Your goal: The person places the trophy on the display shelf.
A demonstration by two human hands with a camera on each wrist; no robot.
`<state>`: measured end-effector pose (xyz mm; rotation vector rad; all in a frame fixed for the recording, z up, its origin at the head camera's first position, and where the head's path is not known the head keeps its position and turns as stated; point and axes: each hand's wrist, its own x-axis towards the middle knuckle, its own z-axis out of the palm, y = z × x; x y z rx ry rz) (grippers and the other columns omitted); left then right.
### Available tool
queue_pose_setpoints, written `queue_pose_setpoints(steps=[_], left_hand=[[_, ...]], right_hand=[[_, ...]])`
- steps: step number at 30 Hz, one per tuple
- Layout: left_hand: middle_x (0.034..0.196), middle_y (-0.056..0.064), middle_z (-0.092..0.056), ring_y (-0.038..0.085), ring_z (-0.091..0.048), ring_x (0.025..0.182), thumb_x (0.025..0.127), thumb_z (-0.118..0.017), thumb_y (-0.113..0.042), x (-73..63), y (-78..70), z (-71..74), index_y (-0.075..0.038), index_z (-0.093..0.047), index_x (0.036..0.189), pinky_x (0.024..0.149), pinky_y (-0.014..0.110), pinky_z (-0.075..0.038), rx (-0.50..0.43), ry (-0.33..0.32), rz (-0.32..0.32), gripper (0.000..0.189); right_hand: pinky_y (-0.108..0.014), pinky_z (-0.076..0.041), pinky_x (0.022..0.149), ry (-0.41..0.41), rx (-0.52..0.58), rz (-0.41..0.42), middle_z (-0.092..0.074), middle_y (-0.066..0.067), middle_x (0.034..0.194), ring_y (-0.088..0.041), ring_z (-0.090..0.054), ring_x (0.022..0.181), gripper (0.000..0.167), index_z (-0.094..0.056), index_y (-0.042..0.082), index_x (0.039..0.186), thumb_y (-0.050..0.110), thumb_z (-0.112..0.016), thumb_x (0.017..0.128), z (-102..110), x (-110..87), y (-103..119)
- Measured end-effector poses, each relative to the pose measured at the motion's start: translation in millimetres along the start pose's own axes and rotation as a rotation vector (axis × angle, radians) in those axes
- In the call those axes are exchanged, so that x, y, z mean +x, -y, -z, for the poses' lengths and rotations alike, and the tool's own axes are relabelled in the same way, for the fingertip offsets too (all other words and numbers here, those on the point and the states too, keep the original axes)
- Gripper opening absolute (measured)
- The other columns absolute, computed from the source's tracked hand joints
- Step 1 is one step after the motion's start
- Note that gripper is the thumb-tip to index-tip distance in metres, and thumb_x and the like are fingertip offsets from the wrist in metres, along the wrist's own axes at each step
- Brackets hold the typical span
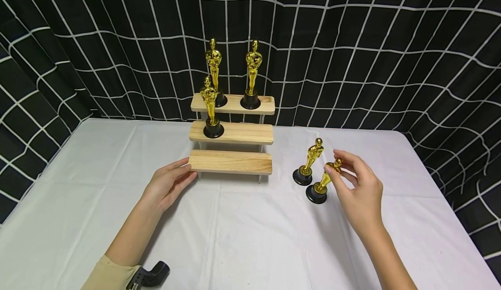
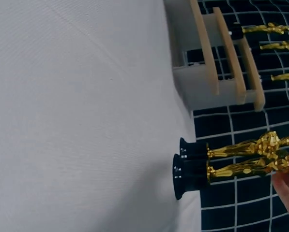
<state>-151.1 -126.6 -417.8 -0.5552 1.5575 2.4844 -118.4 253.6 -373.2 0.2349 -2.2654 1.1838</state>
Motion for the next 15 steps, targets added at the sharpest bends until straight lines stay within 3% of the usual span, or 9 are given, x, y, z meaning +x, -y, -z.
queue_pose_setpoints(steps=[15], left_hand=[[0.153, 0.03, -0.04, 0.026, -0.055, 0.125, 0.108, -0.051, 0.005, -0.4, 0.3, 0.7, 0.012, -0.042, 0.154, 0.108, 0.023, -0.057, 0.001, 0.012, -0.005, 0.048]], right_hand=[[0.002, -0.053, 0.087, -0.049, -0.052, -0.05, -0.06, 0.032, 0.108, 0.015, -0.061, 0.098, 0.048, -0.066, -0.007, 0.131, -0.018, -0.077, 0.086, -1.9, -7.1, -6.4]])
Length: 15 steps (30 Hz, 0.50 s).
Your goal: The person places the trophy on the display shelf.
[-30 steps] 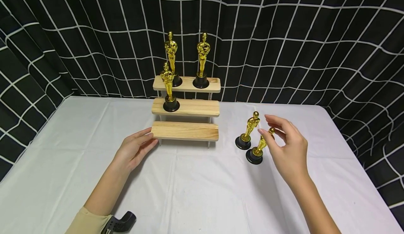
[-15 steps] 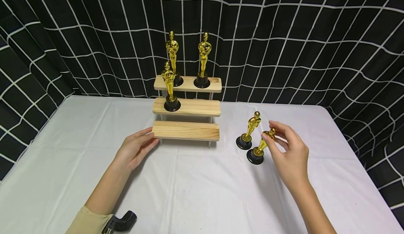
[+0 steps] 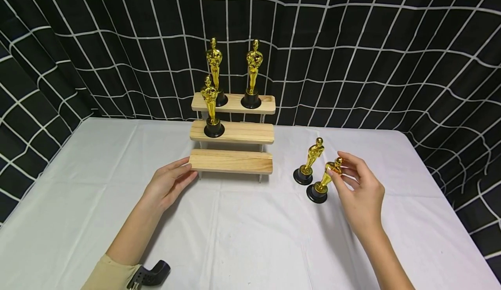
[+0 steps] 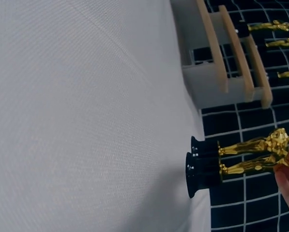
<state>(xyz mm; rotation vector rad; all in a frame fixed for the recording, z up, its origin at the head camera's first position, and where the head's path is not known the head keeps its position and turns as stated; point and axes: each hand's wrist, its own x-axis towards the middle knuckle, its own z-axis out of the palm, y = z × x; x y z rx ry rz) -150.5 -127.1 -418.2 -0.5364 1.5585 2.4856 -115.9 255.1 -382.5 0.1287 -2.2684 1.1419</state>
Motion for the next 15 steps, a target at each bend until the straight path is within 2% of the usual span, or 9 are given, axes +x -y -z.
queue_pose_setpoints(steps=[15], left_hand=[[0.154, 0.03, -0.04, 0.025, -0.055, 0.124, 0.107, -0.051, 0.005, -0.7, -0.2, -0.7, 0.012, -0.042, 0.154, 0.107, 0.022, -0.057, 0.0, -0.003, 0.002, 0.048]], right_hand=[[0.0, -0.055, 0.087, -0.002, 0.038, 0.025, -0.063, 0.032, 0.104, 0.013, -0.063, 0.096, 0.045, -0.068, -0.009, 0.127, -0.02, -0.078, 0.085, 1.8, 3.0, 1.6]])
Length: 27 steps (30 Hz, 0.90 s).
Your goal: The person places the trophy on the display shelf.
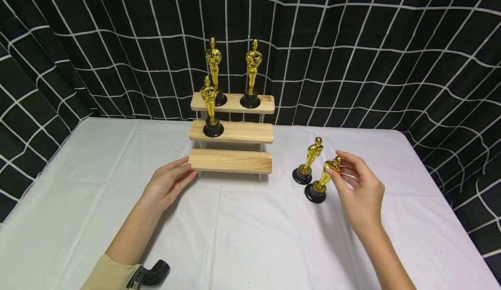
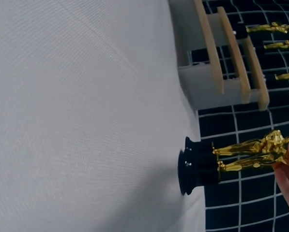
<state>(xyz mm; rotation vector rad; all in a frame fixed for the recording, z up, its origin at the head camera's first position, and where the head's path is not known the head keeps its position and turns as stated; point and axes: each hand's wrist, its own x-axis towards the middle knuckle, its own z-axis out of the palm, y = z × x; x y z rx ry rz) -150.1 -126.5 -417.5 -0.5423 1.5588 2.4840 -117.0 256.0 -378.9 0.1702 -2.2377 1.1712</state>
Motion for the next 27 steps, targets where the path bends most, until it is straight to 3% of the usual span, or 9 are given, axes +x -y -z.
queue_pose_setpoints(steps=[27], left_hand=[[0.155, 0.029, -0.038, 0.027, -0.053, 0.128, 0.108, -0.05, 0.006, 1.2, 0.6, 0.3, 0.013, -0.04, 0.154, 0.109, 0.023, -0.057, -0.016, 0.009, -0.003, 0.048]], right_hand=[[0.001, -0.054, 0.086, 0.068, -0.039, 0.018, -0.061, 0.033, 0.106, 0.014, -0.061, 0.098, 0.051, -0.068, -0.005, 0.131, -0.02, -0.079, 0.083, 12.0, 16.6, 24.4]])
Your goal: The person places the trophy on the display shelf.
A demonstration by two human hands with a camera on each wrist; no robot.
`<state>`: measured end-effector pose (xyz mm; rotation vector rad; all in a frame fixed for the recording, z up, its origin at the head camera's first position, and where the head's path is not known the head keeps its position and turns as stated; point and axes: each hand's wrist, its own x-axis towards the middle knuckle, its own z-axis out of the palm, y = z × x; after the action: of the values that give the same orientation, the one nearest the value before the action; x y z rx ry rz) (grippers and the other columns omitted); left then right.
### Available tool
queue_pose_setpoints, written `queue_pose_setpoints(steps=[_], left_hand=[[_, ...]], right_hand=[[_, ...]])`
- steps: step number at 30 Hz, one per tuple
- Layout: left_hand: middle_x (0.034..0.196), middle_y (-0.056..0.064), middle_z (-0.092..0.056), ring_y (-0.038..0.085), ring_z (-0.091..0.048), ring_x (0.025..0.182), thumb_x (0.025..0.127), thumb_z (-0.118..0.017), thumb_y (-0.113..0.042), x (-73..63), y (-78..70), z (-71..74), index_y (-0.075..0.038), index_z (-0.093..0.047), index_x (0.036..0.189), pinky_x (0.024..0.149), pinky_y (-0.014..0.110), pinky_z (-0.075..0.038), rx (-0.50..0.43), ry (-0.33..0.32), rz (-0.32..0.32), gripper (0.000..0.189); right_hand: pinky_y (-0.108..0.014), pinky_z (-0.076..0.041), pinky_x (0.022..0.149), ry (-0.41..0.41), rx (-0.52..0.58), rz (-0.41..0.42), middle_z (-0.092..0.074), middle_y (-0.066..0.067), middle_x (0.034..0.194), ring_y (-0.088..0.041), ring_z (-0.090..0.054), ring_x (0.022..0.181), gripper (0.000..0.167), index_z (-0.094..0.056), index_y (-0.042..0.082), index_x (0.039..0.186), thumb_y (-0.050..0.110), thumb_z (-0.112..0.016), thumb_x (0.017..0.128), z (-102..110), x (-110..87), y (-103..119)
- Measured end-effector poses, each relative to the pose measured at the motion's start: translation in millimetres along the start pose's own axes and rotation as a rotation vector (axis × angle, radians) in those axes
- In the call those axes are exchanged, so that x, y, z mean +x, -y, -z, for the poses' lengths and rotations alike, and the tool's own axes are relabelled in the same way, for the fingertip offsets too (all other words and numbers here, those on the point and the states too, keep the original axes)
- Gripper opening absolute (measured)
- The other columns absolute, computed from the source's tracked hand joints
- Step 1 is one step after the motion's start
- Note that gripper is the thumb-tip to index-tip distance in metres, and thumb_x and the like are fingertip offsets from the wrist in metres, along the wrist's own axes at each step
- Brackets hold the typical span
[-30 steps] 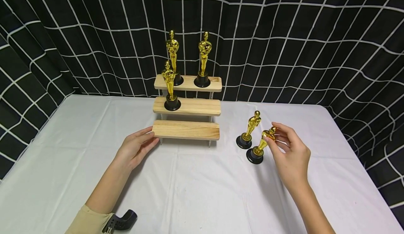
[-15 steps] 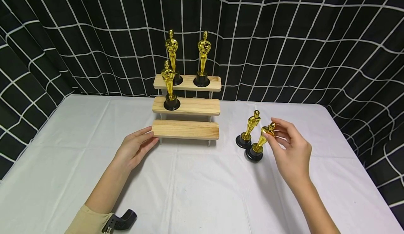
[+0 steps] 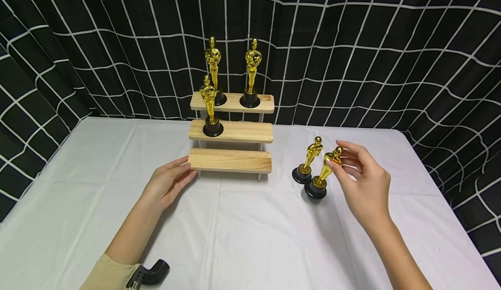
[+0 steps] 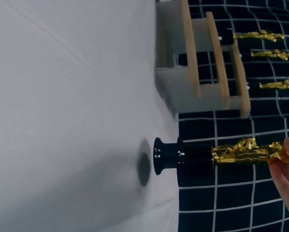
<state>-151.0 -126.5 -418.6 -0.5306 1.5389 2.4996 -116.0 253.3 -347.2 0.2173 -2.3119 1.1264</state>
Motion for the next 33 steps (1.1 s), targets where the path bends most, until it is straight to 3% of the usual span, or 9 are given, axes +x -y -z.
queue_pose_setpoints(steps=[20, 33], left_hand=[[0.155, 0.029, -0.038, 0.027, -0.052, 0.129, 0.108, -0.05, 0.006, -1.0, -0.9, -0.9, 0.012, -0.04, 0.155, 0.109, 0.023, -0.057, 0.004, -0.003, 0.004, 0.049], [0.155, 0.029, -0.038, 0.027, -0.053, 0.128, 0.108, -0.049, 0.006, -1.7, -1.4, -1.1, 0.012, -0.04, 0.155, 0.109, 0.023, -0.056, 0.006, -0.002, 0.005, 0.049]], right_hand=[[-0.001, -0.055, 0.086, 0.112, 0.026, 0.02, -0.063, 0.028, 0.113, 0.011, -0.063, 0.099, 0.05, -0.067, -0.005, 0.131, -0.016, -0.081, 0.084, 5.4, 11.4, 16.4], [-0.004, -0.059, 0.084, 0.142, 0.092, 0.042, -0.067, 0.022, 0.109, 0.007, -0.066, 0.097, 0.047, -0.068, -0.007, 0.129, -0.016, -0.08, 0.085, -1.2, 24.1, 30.2]])
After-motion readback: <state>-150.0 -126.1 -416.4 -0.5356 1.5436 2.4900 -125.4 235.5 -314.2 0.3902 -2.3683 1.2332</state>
